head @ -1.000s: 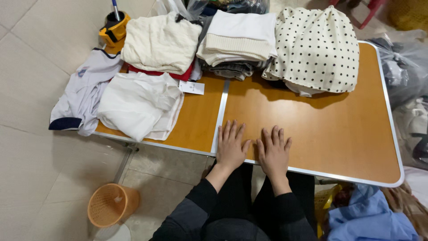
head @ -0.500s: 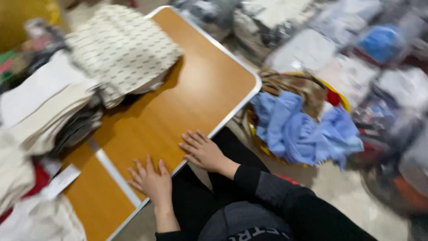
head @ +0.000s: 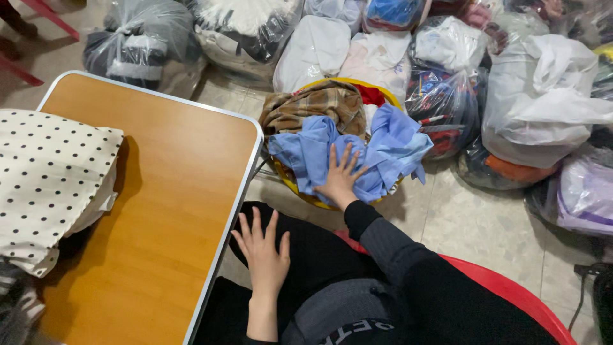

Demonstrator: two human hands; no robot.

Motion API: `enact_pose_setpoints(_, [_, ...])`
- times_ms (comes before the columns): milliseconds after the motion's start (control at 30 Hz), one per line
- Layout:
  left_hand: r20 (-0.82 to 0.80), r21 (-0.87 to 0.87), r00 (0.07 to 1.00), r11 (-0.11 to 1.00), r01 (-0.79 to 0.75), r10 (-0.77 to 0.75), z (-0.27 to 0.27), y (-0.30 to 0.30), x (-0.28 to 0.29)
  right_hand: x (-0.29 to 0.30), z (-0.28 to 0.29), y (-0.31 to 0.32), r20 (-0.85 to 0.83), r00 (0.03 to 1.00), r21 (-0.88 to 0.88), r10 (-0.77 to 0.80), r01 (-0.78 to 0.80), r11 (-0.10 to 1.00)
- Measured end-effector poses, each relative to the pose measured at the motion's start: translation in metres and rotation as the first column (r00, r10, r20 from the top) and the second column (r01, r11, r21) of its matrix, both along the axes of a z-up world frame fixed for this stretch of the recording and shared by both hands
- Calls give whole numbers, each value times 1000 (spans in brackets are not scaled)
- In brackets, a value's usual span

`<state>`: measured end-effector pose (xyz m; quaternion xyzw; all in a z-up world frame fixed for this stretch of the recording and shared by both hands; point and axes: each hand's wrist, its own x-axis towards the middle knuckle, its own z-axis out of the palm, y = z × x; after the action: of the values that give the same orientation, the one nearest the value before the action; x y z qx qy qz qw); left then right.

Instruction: The person folds a white sweater with 'NEW YORK' text, then a white shirt, and finally a blue shirt on a wooden table. Each garment is smoothed, folded into a compact rectangle, and placed on a growing stack.

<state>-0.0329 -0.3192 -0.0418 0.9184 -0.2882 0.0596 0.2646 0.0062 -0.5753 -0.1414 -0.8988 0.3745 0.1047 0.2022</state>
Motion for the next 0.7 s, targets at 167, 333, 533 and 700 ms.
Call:
enact_pose_setpoints(167, [-82, 55, 987, 988, 142, -138, -1, -20, -4, -3, -70, -39, 41, 988, 37, -149, 147, 988])
enact_pose_setpoints(333, [-126, 41, 978, 984, 171, -165, -4, -20, -10, 0, -122, -71, 313, 890, 100, -330, 315, 944])
enact_pose_setpoints(533, [-139, -34, 986, 995, 90, -94, 2, -7, -13, 12, -54, -116, 826, 355, 287, -439, 405, 868])
enact_pose_setpoints(700, [40, -250, 994, 964, -92, 105, 19, 3, -17, 31, 62, -51, 931, -14, 365, -366, -11, 931])
